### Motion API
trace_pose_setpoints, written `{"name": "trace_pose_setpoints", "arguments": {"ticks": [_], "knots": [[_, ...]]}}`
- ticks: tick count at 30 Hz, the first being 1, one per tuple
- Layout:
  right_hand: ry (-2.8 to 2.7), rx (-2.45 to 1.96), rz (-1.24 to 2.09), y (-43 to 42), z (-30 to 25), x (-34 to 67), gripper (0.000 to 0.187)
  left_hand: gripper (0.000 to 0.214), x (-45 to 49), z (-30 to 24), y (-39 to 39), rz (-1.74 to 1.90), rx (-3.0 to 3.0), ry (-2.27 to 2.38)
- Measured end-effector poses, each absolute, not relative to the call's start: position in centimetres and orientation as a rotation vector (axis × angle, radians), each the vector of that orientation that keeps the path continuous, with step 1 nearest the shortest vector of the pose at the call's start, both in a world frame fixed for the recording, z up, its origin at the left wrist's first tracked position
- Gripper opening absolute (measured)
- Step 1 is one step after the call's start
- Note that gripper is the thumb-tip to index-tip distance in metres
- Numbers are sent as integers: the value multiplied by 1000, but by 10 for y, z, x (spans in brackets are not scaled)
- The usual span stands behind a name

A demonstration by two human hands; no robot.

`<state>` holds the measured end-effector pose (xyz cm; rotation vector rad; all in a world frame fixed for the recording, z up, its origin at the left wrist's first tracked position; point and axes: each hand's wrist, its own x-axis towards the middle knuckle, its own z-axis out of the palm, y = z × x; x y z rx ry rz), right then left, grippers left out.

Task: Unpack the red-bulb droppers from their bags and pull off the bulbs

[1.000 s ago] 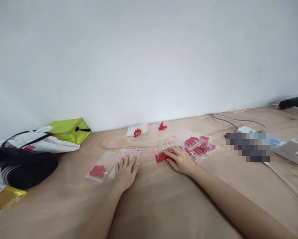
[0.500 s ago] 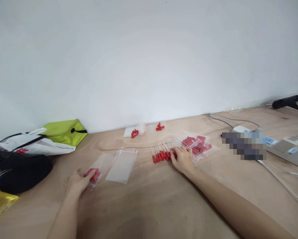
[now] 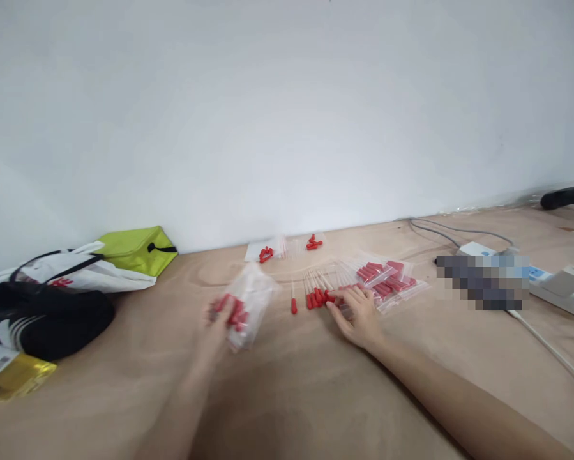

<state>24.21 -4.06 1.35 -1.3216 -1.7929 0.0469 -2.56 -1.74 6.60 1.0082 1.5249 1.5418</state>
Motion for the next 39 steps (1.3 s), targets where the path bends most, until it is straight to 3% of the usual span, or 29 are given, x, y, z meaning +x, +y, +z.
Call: {"name": "trace_pose_setpoints", "arguments": {"ticks": [5,7,11,16,20,25,32,39], "knots": [[-1745,-1019,607,-57,11,240,50,40,43,44,-50,1088,1247,1251],[-1736,-1031,645,-60,13,241,47,43,48,42,-54,931,1376,1176],[-1928,-1098,460,-59,23,244,33,74,44,44,-47,621,1482,971],[-2136,-1119,697,-56,23,241,34,88,43,42,-37,554,1499,881],[-1890,-1260,916,-60,12,239,43,82,36,35,-41,689,1355,840],[-1833,-1280,978,-75,14,235,61,55,31,25,-43,876,1260,1009],[-1867,-1453,703,-61,21,238,27,42,43,25,-30,805,1468,970],[-1902,-1543,724,-58,18,234,19,31,47,29,-31,809,1571,998]]}}
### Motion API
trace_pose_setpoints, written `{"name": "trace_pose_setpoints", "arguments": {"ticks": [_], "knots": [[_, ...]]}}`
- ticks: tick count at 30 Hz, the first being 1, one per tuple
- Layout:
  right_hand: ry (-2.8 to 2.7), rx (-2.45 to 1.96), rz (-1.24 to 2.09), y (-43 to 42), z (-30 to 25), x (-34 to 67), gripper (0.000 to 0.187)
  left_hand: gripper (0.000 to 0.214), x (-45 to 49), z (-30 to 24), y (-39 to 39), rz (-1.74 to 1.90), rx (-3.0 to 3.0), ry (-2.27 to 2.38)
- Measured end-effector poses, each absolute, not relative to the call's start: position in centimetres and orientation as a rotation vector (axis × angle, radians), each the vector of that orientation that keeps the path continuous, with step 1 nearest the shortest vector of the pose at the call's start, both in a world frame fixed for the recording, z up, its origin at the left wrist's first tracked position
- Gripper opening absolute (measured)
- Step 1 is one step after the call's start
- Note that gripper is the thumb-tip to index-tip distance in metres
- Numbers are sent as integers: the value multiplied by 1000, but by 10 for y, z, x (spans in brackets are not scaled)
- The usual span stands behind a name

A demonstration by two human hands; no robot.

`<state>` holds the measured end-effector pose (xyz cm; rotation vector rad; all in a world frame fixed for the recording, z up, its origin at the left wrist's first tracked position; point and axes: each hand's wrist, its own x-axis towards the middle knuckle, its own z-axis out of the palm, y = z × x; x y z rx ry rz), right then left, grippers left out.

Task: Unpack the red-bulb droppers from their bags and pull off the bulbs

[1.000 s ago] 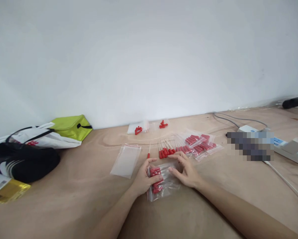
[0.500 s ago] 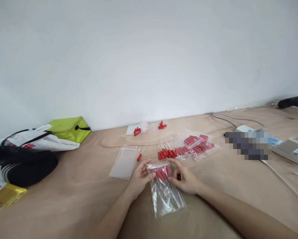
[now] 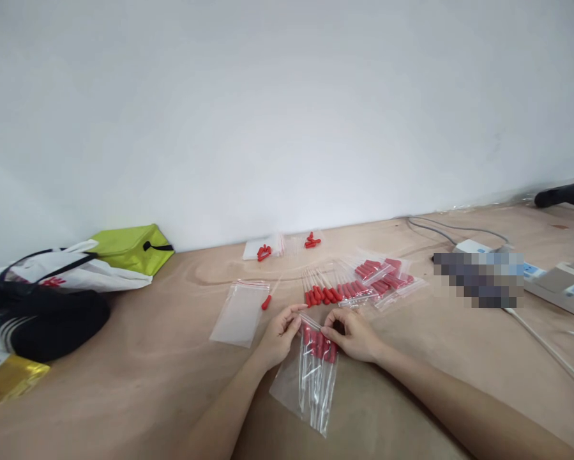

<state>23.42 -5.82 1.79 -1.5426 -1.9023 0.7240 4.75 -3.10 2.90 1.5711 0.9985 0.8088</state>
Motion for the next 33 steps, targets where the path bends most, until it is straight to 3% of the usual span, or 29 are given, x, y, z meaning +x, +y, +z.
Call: {"name": "trace_pose_setpoints", "arguments": {"ticks": [5,11,19,27,33], "knots": [[-1844,-1425,827,-58,11,230,22,40,50,33,-35,787,1513,969],[-1849,-1357,956,-55,10,231,27,35,50,29,-34,779,1567,966],[-1850,-1429,856,-59,16,228,20,6,52,44,-37,726,2116,1102],[-1845,-1438,879,-61,18,228,17,20,48,32,-34,769,2648,906],[-1881,-1404,897,-59,17,230,33,28,47,29,-32,865,2894,728]]}}
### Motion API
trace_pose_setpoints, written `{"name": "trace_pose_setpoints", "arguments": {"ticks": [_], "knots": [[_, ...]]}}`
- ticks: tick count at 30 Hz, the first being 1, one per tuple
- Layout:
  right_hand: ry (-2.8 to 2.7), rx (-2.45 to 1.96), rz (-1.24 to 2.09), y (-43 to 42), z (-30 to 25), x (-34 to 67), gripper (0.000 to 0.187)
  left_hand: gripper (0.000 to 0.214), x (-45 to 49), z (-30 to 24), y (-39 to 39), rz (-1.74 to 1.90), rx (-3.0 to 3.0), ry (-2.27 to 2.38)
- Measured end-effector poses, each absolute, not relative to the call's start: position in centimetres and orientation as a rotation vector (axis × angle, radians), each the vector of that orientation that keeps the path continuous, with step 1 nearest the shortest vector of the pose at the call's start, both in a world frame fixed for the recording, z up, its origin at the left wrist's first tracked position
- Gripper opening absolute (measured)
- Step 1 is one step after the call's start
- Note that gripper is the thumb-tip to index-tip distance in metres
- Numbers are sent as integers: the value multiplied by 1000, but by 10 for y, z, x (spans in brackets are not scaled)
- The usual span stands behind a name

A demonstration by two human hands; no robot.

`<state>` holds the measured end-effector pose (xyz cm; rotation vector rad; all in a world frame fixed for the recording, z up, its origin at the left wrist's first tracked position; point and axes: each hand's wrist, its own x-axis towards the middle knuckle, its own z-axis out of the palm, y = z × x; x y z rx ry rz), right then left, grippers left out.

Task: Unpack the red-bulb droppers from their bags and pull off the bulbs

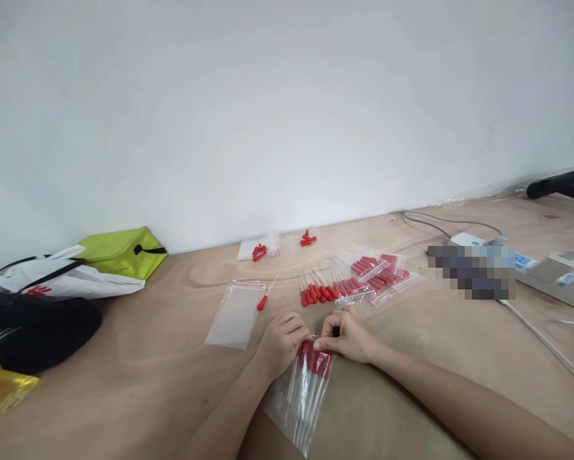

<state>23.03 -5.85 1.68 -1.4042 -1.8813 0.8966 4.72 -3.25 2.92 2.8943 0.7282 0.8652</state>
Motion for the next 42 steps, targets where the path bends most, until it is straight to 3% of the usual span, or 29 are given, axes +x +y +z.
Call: {"name": "trace_pose_setpoints", "arguments": {"ticks": [3,9,22,30,33,39,42], "knots": [[-1933,-1312,956,-56,18,234,40,26,47,33,-34,910,2941,725],[-2152,-1159,1026,-53,26,239,34,21,45,32,-36,954,2964,646],[-1965,-1341,1038,-54,18,224,25,23,43,25,-32,812,2831,546],[-1886,-1467,958,-48,14,225,15,23,39,29,-34,899,2707,670],[-1796,-1483,946,-49,8,227,15,19,39,34,-46,934,2552,942],[-1823,-1472,904,-53,6,239,20,67,38,34,-94,670,2377,1211],[-1916,-1382,1041,-52,10,247,21,69,32,37,-94,561,2405,1111]]}}
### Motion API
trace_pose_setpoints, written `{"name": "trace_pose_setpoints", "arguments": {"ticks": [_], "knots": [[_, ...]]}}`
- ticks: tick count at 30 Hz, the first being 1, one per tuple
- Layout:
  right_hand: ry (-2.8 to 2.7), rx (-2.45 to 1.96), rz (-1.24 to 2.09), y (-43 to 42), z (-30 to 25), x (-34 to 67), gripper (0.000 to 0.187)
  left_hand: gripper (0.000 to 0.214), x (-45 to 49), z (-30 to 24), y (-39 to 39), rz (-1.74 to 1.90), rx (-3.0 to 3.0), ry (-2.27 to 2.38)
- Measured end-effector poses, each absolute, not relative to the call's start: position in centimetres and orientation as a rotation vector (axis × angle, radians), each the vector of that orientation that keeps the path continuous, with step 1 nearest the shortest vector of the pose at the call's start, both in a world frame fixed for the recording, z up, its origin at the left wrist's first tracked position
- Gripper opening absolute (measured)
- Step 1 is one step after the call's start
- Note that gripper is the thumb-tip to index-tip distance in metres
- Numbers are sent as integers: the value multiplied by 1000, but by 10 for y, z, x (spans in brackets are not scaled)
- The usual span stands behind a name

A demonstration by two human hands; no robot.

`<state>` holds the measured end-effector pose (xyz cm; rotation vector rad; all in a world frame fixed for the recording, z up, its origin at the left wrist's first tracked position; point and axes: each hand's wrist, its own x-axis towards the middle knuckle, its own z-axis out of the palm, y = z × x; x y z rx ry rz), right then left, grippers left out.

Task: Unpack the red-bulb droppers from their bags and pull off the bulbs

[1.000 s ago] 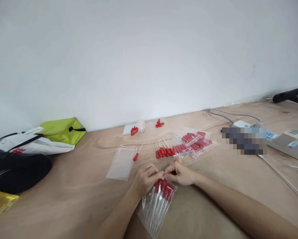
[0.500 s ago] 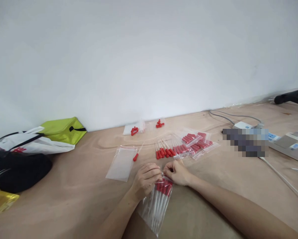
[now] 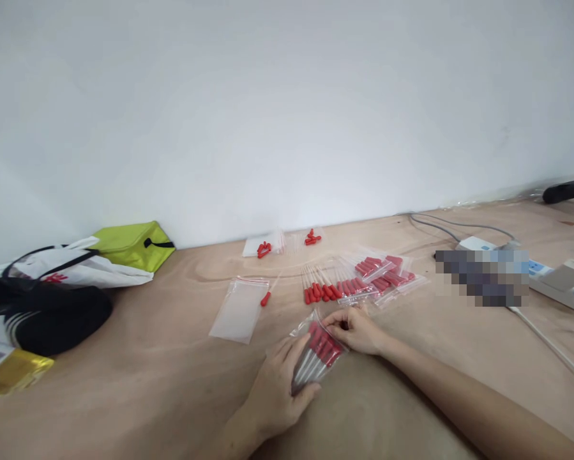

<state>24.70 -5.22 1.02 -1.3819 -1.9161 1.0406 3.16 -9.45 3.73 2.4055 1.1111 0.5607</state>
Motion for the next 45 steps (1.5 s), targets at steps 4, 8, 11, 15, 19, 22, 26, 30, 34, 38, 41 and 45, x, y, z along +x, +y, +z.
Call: {"name": "trace_pose_setpoints", "arguments": {"ticks": [4,8,11,15,19,22,26,30,34,38,41,45], "knots": [[-1949,-1338,1149,-50,16,253,27,57,20,44,-69,453,2443,992],[-1908,-1392,1111,-51,15,250,35,53,15,42,-56,461,2503,933],[-1876,-1450,972,-54,13,244,35,51,15,39,-58,461,2511,930],[-1932,-1424,716,-58,13,239,25,49,15,39,-59,451,2498,949],[-2031,-1322,680,-60,18,239,16,47,15,39,-59,466,2459,1002],[-2057,-1355,725,-60,21,240,17,45,16,38,-59,504,2437,1030],[-2074,-1371,775,-61,23,240,29,41,16,35,-59,533,2430,1057],[-2060,-1376,744,-62,21,238,22,40,14,31,-57,537,2455,1050],[-2086,-1307,712,-62,19,236,18,39,13,28,-57,517,2463,1063],[-2141,-1226,631,-62,18,236,15,37,12,27,-56,500,2493,1048],[-2167,-1181,584,-61,17,239,15,35,13,27,-55,494,2510,1028],[-2155,-1084,584,-57,16,248,18,34,13,29,-54,487,2502,1027]]}}
